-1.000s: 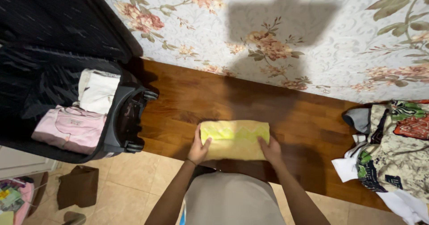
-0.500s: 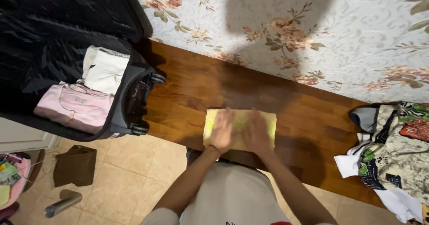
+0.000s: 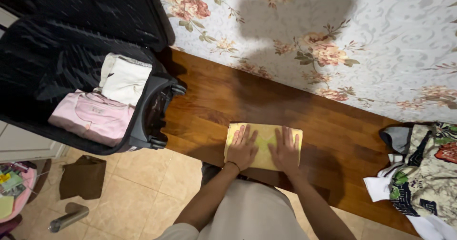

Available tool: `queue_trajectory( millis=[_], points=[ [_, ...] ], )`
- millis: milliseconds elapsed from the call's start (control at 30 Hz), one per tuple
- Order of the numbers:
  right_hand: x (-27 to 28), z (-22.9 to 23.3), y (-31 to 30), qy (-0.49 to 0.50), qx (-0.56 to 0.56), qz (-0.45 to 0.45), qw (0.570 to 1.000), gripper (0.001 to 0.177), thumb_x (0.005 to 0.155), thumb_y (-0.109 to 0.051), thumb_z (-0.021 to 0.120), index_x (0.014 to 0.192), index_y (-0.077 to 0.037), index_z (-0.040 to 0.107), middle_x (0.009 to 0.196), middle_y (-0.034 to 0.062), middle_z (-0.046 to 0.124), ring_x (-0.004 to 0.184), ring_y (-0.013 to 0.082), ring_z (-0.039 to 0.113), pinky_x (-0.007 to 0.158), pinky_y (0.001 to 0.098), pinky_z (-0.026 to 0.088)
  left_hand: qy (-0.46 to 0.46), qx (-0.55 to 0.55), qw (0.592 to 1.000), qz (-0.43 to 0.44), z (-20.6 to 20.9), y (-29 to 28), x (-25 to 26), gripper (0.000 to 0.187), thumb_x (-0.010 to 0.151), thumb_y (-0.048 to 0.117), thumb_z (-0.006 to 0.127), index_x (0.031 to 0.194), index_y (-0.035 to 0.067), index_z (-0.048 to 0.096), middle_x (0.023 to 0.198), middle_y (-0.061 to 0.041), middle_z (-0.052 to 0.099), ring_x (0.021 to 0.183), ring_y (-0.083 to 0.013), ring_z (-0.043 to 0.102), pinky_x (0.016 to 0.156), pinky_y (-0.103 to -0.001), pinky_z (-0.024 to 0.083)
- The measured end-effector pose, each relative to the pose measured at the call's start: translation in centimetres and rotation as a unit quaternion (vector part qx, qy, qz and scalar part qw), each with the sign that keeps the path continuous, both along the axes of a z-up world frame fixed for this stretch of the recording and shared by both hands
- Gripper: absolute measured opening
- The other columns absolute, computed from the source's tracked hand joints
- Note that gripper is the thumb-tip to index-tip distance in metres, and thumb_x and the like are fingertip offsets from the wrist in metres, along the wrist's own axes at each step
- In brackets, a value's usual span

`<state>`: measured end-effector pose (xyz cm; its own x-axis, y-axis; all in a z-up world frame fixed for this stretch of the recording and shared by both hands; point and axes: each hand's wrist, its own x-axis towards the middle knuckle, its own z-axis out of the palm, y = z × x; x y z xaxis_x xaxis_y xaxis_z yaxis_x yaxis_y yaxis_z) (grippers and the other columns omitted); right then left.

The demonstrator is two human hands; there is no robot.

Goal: The person folds a yellow towel on a wooden surface and places it into a suitcase with other folded clothes.

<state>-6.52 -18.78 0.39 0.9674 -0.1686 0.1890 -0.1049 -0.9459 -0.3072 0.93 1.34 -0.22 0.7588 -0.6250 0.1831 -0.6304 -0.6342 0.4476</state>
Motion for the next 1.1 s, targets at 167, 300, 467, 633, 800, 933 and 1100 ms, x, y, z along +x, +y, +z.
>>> queue_trajectory(
  millis=[167, 300, 467, 633, 800, 933, 1100],
  points=[
    [-0.1, -0.9, -0.8, -0.049, 0.028, 0.009, 0.998, 0.067, 0.095, -0.038, 0.062, 0.151, -0.006, 0.046, 0.156, 0.0254, 0.043, 0.145, 0.0466, 0.039, 0.119, 0.0625, 0.027, -0.043, -0.002, 0.999, 0.023, -1.8, 1.4, 0.3, 0.060, 0.103, 0.036, 0.053, 0.156, 0.010, 0.046, 0.165, -0.020, 0.038, 0.155, -0.0356, 0.034, 0.127, -0.052, 0.024],
    [-0.9, -2.9, -2.1, -0.093, 0.083, -0.021, 0.992, 0.064, 0.101, -0.037, 0.060, 0.153, -0.001, 0.045, 0.157, 0.0291, 0.043, 0.147, 0.0489, 0.039, 0.122, 0.0622, 0.029, -0.003, -0.057, 0.997, 0.060, -1.9, 3.3, 0.8, 0.072, 0.103, 0.046, 0.053, 0.152, -0.006, 0.041, 0.161, -0.025, 0.041, 0.152, -0.0392, 0.036, 0.125, -0.057, 0.023],
    [-3.0, -4.0, -3.9, -0.027, -0.013, -0.168, 0.985, 0.070, 0.088, -0.037, 0.069, 0.139, 0.008, 0.052, 0.147, 0.0409, 0.044, 0.135, 0.0572, 0.043, 0.110, 0.0651, 0.031, -0.037, -0.012, 0.982, 0.184, -0.4, 5.3, 0.0, 0.087, 0.088, 0.057, 0.059, 0.143, -0.010, 0.045, 0.151, -0.036, 0.038, 0.142, -0.0503, 0.033, 0.114, -0.061, 0.024],
    [-3.8, -5.3, -3.8, -0.102, 0.017, -0.101, 0.990, 0.055, 0.091, -0.028, 0.066, 0.126, 0.013, 0.053, 0.142, 0.0398, 0.051, 0.128, 0.0560, 0.051, 0.110, 0.0622, 0.040, -0.020, -0.018, 0.989, 0.146, -2.5, 4.4, -0.5, 0.058, 0.095, 0.039, 0.062, 0.136, -0.002, 0.053, 0.146, -0.027, 0.051, 0.135, -0.0475, 0.045, 0.111, -0.057, 0.037],
    [-3.5, -3.2, -2.7, -0.041, 0.136, -0.132, 0.981, 0.044, 0.095, -0.026, 0.063, 0.126, 0.004, 0.057, 0.118, 0.0289, 0.066, 0.108, 0.0482, 0.063, 0.094, 0.0556, 0.051, 0.122, -0.132, 0.974, 0.138, -4.8, 2.3, -1.2, 0.046, 0.092, 0.022, 0.060, 0.137, 0.011, 0.054, 0.129, -0.020, 0.068, 0.115, -0.0407, 0.066, 0.095, -0.049, 0.055],
    [-3.3, -2.2, -2.6, -0.003, 0.262, -0.232, 0.937, 0.050, 0.098, -0.028, 0.061, 0.140, -0.003, 0.050, 0.095, 0.0301, 0.068, 0.086, 0.0484, 0.067, 0.078, 0.0549, 0.054, 0.173, -0.115, 0.959, 0.194, -3.8, 1.9, 0.0, 0.048, 0.099, 0.026, 0.059, 0.143, 0.014, 0.046, 0.127, -0.022, 0.067, 0.104, -0.0448, 0.067, 0.087, -0.053, 0.056],
    [-3.6, -2.7, -3.6, -0.071, 0.222, -0.212, 0.949, 0.057, 0.097, -0.034, 0.067, 0.143, -0.006, 0.048, 0.116, 0.0263, 0.065, 0.100, 0.0489, 0.065, 0.085, 0.0542, 0.054, 0.229, -0.116, 0.938, 0.233, 1.6, 2.3, 1.4, 0.069, 0.095, 0.028, 0.058, 0.156, 0.012, 0.031, 0.143, -0.025, 0.054, 0.112, -0.0481, 0.061, 0.092, -0.055, 0.051]
  ],
)
